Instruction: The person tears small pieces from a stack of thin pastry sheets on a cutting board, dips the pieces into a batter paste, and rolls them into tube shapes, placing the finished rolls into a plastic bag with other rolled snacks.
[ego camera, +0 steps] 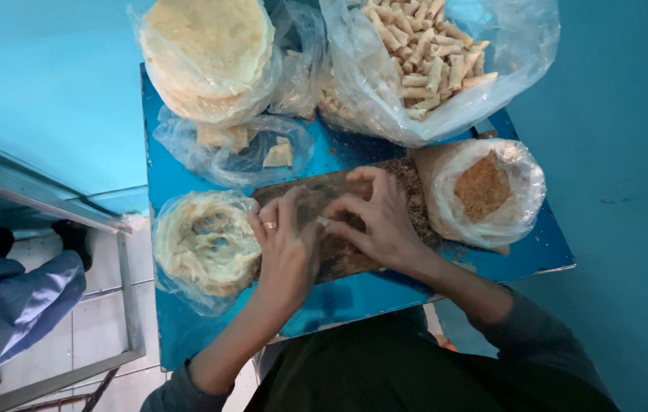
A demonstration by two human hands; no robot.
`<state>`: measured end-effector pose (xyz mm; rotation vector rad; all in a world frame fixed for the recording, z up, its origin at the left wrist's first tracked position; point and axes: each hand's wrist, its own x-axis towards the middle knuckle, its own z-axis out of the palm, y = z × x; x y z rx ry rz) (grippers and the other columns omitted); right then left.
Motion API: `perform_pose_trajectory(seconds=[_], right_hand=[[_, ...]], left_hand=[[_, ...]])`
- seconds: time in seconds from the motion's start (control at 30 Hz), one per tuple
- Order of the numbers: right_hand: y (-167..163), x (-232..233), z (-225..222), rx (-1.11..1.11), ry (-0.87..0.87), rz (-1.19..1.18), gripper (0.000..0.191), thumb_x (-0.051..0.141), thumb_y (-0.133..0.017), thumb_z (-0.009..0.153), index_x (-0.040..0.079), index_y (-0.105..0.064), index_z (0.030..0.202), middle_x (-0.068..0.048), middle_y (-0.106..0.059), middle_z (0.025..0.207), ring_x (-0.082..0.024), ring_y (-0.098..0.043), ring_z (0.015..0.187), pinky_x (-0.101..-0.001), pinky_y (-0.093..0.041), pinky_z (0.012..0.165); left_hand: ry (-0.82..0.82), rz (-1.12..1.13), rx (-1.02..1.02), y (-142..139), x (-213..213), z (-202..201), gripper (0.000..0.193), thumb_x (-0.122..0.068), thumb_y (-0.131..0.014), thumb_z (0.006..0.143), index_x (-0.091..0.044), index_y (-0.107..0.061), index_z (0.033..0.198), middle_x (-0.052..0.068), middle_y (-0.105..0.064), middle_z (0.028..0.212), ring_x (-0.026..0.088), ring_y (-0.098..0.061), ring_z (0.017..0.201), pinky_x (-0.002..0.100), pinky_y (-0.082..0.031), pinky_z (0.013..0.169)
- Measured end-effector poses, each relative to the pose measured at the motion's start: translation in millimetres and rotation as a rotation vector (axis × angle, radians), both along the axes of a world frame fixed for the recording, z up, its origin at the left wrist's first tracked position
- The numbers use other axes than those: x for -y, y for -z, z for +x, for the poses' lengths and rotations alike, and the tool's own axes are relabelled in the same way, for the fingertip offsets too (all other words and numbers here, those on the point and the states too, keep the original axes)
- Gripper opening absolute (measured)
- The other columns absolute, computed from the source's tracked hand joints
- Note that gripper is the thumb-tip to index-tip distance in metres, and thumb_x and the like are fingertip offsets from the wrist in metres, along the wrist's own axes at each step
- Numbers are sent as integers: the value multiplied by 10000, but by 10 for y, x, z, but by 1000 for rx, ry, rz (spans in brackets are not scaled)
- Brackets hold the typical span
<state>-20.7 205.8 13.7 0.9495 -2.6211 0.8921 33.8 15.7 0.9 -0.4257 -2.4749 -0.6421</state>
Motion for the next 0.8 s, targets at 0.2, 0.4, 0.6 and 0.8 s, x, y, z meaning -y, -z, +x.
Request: perform_pose_trajectory(seconds=[0.2, 0.4, 0.6, 0.8], right_hand=[[5, 31, 4, -91, 20, 76, 141, 318, -770, 866, 227, -710, 956, -110, -524, 1344, -337, -477, 1246, -510, -351, 1016], [-59, 209, -69, -242, 7, 181, 182, 250, -708, 851, 129, -666, 981, -141, -509, 1340, -354, -463, 1226, -555, -319, 1010], [-204, 168, -242, -94, -8, 161, 206, 329, -748, 874, 169, -694, 991, -111, -516, 1299, -333, -473, 1173, -526, -336, 962], [-197, 34, -217, -129, -159, 144, 195, 333, -779, 869, 183, -702, 966, -91, -538, 1331, -319, -486, 1195, -478, -365, 987]], left_hand=[[-22, 5, 80, 57, 4, -75, 202, -106, -707, 834, -46, -709, 1027, 249, -473, 1376, 444, -429, 1231, 617, -263, 1114], [-135, 111, 41, -118, 4, -101, 495, -123, -706, 895, -49, -589, 1370, 273, -393, 1488, 467, -412, 1293, 575, -288, 1126], [-168, 233, 32, -454, 264, 112, 488, -49, -733, 895, -95, -617, 1367, 262, -331, 1555, 445, -428, 1275, 511, -378, 1090], [-183, 246, 113, -484, 332, 333, 372, -43, -741, 867, -98, -675, 1229, 225, -402, 1517, 395, -466, 1198, 506, -402, 1048]])
